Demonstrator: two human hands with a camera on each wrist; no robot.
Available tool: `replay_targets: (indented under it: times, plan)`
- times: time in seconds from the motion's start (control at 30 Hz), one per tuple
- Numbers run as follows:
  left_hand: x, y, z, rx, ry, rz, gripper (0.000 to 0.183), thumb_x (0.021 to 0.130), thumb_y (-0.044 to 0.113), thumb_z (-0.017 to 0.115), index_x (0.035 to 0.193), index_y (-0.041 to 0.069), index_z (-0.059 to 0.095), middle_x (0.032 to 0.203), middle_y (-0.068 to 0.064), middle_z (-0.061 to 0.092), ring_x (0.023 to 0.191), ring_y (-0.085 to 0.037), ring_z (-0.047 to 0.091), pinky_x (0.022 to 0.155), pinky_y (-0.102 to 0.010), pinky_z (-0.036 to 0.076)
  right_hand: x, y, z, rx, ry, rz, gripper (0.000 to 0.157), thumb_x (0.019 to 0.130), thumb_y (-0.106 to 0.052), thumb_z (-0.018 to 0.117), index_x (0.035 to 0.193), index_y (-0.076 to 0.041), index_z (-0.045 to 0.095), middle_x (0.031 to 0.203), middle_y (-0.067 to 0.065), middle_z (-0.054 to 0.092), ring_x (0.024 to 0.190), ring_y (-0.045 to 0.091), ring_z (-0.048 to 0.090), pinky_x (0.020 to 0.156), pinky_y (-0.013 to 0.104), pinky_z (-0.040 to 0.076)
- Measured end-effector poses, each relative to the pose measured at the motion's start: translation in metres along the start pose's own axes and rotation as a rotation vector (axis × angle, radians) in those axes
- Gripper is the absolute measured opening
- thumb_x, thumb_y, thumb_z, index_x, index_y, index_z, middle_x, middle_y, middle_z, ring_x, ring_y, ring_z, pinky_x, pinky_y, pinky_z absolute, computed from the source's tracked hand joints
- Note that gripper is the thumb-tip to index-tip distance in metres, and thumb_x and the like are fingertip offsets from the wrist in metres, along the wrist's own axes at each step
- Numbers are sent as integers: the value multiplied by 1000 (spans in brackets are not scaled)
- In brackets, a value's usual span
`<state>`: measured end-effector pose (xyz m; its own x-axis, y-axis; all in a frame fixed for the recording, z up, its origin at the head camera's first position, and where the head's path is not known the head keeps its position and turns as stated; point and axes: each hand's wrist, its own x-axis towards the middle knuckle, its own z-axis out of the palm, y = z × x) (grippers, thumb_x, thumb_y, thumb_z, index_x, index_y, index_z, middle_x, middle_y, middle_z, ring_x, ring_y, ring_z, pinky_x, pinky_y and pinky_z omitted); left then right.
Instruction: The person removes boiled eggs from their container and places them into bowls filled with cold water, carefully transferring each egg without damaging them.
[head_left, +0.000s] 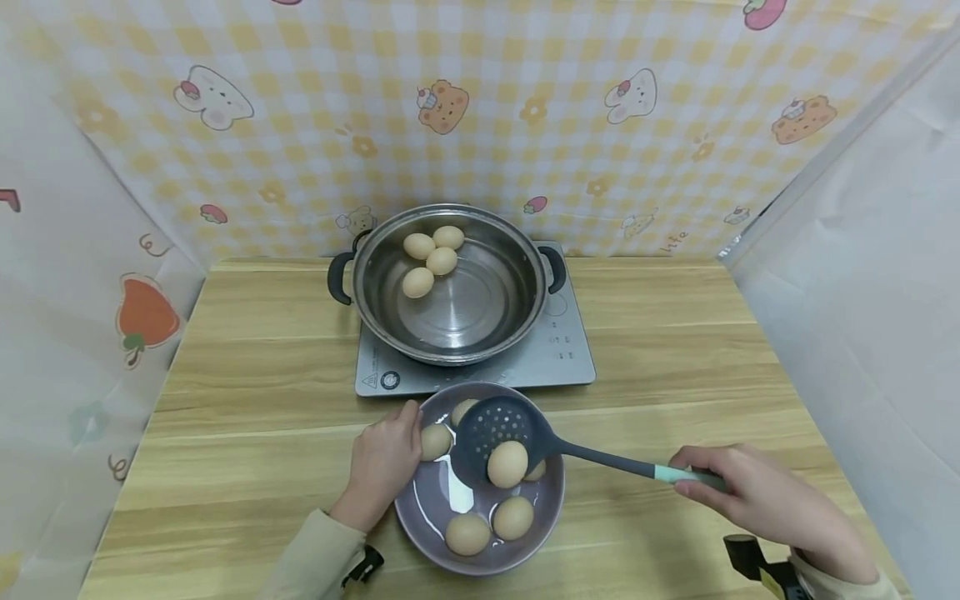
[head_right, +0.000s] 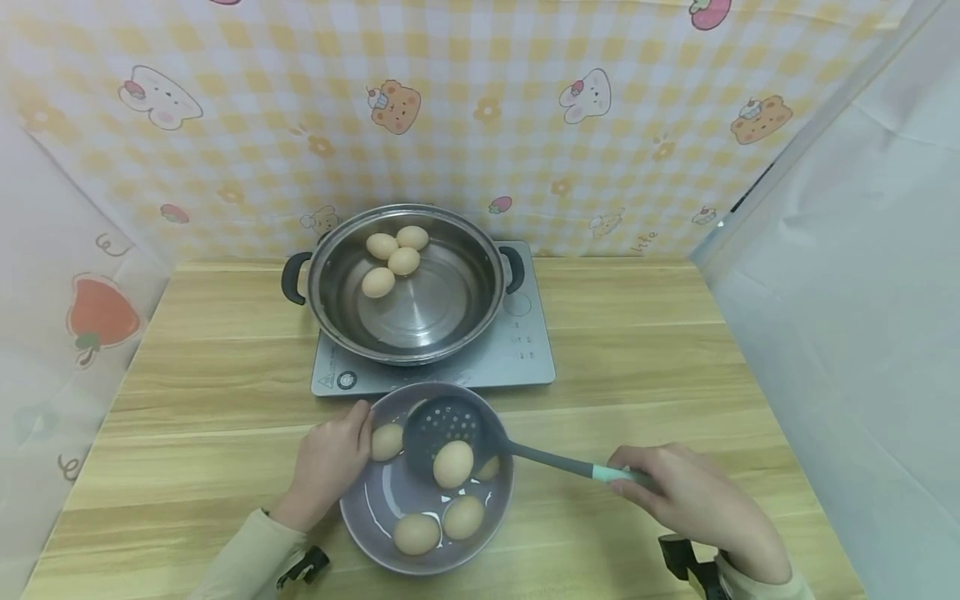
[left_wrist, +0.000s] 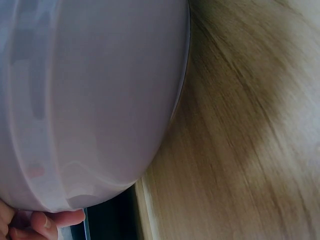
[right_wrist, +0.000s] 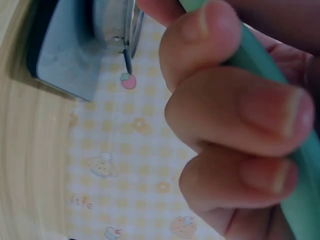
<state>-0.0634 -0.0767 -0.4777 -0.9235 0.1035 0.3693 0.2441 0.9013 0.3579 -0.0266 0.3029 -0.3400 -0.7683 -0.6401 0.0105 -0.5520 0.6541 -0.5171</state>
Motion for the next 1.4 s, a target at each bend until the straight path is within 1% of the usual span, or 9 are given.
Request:
replay_targets:
  times: [0.13,0.37,0.57,0.7,0.83,1.1,1.27,1.4]
  plan:
    - [0,-1,0,-2,-2,-5,13,86,12,53,74,7,50,55,-6,50,39,-25,48,33,-33,32,-1,2,2,10,-9,0,26,82,-6,63,86,-29,52,59,-18,26,52,-12,22,46,10,27]
    - [-1,-1,1,-4,2,-3,13,86,12,53,74,7,50,56,-6,51,40,-27,50,34,-34,34,-1,3,2,11,-21,40,25,82,-7,64,87,-29,54,61,-21,29,52,-10,26,46,13,30]
    - [-1,-1,1,-7,6,0,14,86,13,54,74,7,49,56,-6,51,40,-28,50,34,-35,34,-2,4,1,14,-29,63,25,81,-7,65,86,-30,55,64,-23,36,53,-10,30,46,15,31]
    - [-1,-1,1,-10,6,-2,13,86,12,54,74,7,50,56,-7,51,40,-28,50,34,-35,35,-3,5,-1,0,-31,79,24,81,-8,65,86,-30,55,67,-23,42,54,-9,33,47,16,31]
    - [-1,-1,1,-11,0,-6,13,86,12,54,75,7,50,56,-7,51,40,-27,50,34,-35,34,-3,4,-2,-22,-13,74,25,79,-9,67,87,-30,56,69,-23,46,56,-8,36,48,17,32]
    - [-1,-1,1,-4,1,-7,13,86,13,54,75,7,50,56,-7,50,40,-28,50,34,-35,34,-3,1,-7,-60,1,102,26,78,-9,68,88,-30,58,71,-23,48,57,-8,39,48,17,32]
    - [-1,-1,0,-6,-10,-12,13,86,13,53,75,7,50,55,-6,49,40,-27,49,34,-35,34,-2,1,-10,-53,22,88,28,77,-7,69,90,-30,58,70,-23,47,57,-7,39,48,17,32]
    - [-1,-1,0,-3,-20,-16,12,86,13,53,76,7,51,56,-6,50,40,-27,49,34,-35,34,-1,3,-12,-12,27,49,31,77,-3,68,91,-28,57,69,-21,47,56,-7,39,48,16,33]
